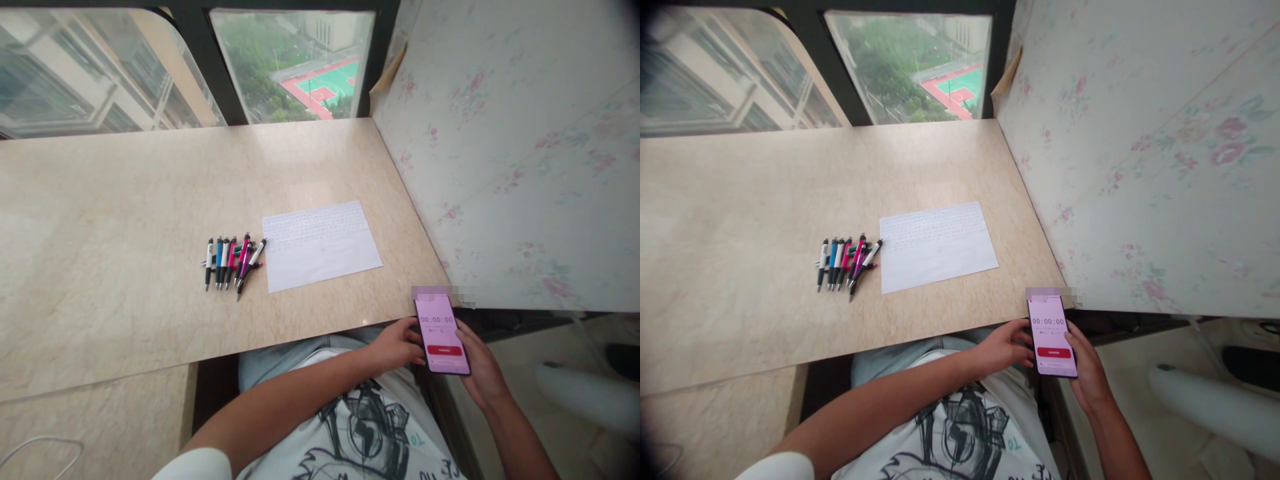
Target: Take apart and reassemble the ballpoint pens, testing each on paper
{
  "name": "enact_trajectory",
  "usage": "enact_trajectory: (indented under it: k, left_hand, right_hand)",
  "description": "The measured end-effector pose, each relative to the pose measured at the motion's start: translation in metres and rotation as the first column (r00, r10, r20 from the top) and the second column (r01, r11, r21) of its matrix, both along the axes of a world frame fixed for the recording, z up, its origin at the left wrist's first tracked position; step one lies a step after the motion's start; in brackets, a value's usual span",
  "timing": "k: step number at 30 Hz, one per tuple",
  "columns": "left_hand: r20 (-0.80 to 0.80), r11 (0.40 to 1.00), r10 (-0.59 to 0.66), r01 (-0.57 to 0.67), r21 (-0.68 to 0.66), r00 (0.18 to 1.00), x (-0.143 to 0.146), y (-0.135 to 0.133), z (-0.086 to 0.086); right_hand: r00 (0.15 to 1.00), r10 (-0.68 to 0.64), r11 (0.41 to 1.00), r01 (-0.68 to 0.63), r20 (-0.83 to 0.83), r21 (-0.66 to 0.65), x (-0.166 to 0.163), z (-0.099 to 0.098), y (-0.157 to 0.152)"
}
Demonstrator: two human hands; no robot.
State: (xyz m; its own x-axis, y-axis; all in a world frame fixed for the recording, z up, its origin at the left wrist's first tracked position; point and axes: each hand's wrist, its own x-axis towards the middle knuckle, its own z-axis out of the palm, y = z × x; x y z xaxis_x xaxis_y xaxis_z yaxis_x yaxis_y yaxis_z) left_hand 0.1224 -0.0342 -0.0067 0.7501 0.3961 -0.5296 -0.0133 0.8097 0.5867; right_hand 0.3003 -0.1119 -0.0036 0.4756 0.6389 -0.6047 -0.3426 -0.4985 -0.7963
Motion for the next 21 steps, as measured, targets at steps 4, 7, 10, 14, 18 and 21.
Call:
enact_trajectory:
  k: [4,7,10,14,18,21]
  left_hand:
    - [0.002,1.000,0.007,-0.007,-0.001,1.000,0.0022,-0.0019,-0.0042]
    - [-0.017,1.000,0.011,-0.010,0.012,1.000,0.0029,-0.0027,-0.0051]
    - [-0.039,1.000,0.008,-0.007,0.030,0.999,0.0018,-0.0022,-0.0039]
    - [-0.041,0.998,0.009,-0.007,0.058,0.999,0.0012,-0.0018,-0.0043]
    - [-0.060,0.997,0.009,-0.004,0.076,0.998,0.0029,-0.0028,-0.0073]
    - [-0.060,0.996,0.007,-0.002,0.087,0.998,0.0038,-0.0037,-0.0089]
  right_hand:
    - [1.000,-0.013,1.000,0.013,0.003,-0.013,0.0014,-0.0006,-0.0009]
    - [1.000,-0.001,1.000,0.001,0.010,-0.016,0.0012,0.0001,-0.0002]
    - [1.000,0.012,1.000,-0.011,0.011,-0.011,0.0008,0.0006,0.0010]
    - [1.000,0.029,1.000,-0.029,0.001,-0.001,0.0008,0.0007,0.0010]
    - [0.999,0.035,0.999,-0.035,0.000,0.002,0.0012,0.0007,-0.0005]
    - [0.999,0.037,0.999,-0.037,0.012,0.002,0.0019,-0.0004,-0.0014]
